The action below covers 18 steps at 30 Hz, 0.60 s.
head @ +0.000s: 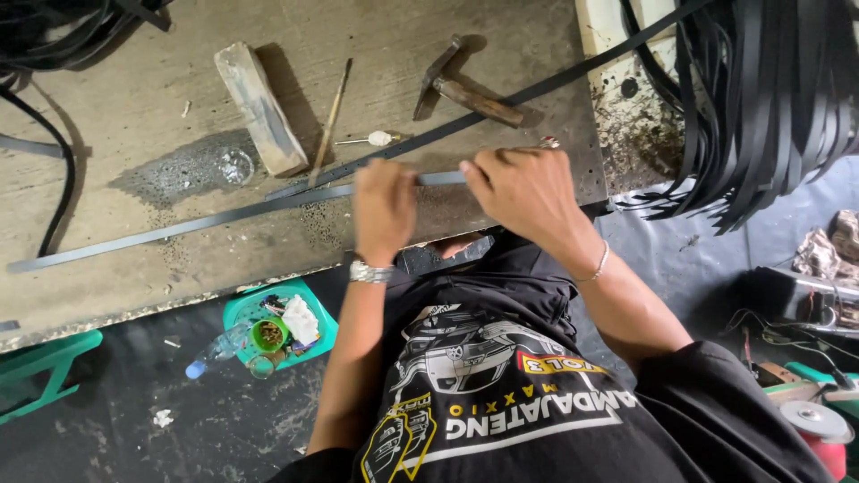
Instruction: Applying edge paint to leather strips and hammering the edges on a workbench.
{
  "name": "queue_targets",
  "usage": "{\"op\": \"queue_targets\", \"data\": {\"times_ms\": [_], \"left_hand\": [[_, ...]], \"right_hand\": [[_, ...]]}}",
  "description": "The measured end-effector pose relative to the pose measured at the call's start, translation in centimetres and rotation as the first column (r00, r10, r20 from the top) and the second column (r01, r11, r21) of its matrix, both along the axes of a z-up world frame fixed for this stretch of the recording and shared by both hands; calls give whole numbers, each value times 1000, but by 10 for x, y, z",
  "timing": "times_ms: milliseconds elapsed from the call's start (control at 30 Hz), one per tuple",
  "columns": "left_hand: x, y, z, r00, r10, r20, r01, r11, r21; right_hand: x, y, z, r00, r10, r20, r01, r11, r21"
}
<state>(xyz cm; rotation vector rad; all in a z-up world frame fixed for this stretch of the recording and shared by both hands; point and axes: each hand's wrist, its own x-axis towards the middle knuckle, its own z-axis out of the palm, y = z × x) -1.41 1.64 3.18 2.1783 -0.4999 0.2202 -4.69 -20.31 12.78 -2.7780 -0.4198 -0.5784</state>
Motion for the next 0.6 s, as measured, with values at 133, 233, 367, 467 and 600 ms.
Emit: {"op": "queue_targets", "data": {"times_ms": [133,233,367,467,600], "left_hand": [[9,25,-5,994,57,94,-75,977,199],[2,-4,-8,997,-40,72,25,979,202],[-5,-47,-1,982,-186,38,185,982,38],[-3,-52,-13,981,-189,31,185,977,109],[2,-55,-32,978,-171,115,145,967,209]], "right_hand": [[-1,-16,-1,998,-54,-8,53,995,-82],[1,-10,-20,997,-52,60,55,998,-44],[5,-7,-34,994,-18,104,21,999,-27],[4,-20,-42,994,-16,105,20,999,-34],[-2,-51,-56,990,-10,140,17,999,-45]]}}
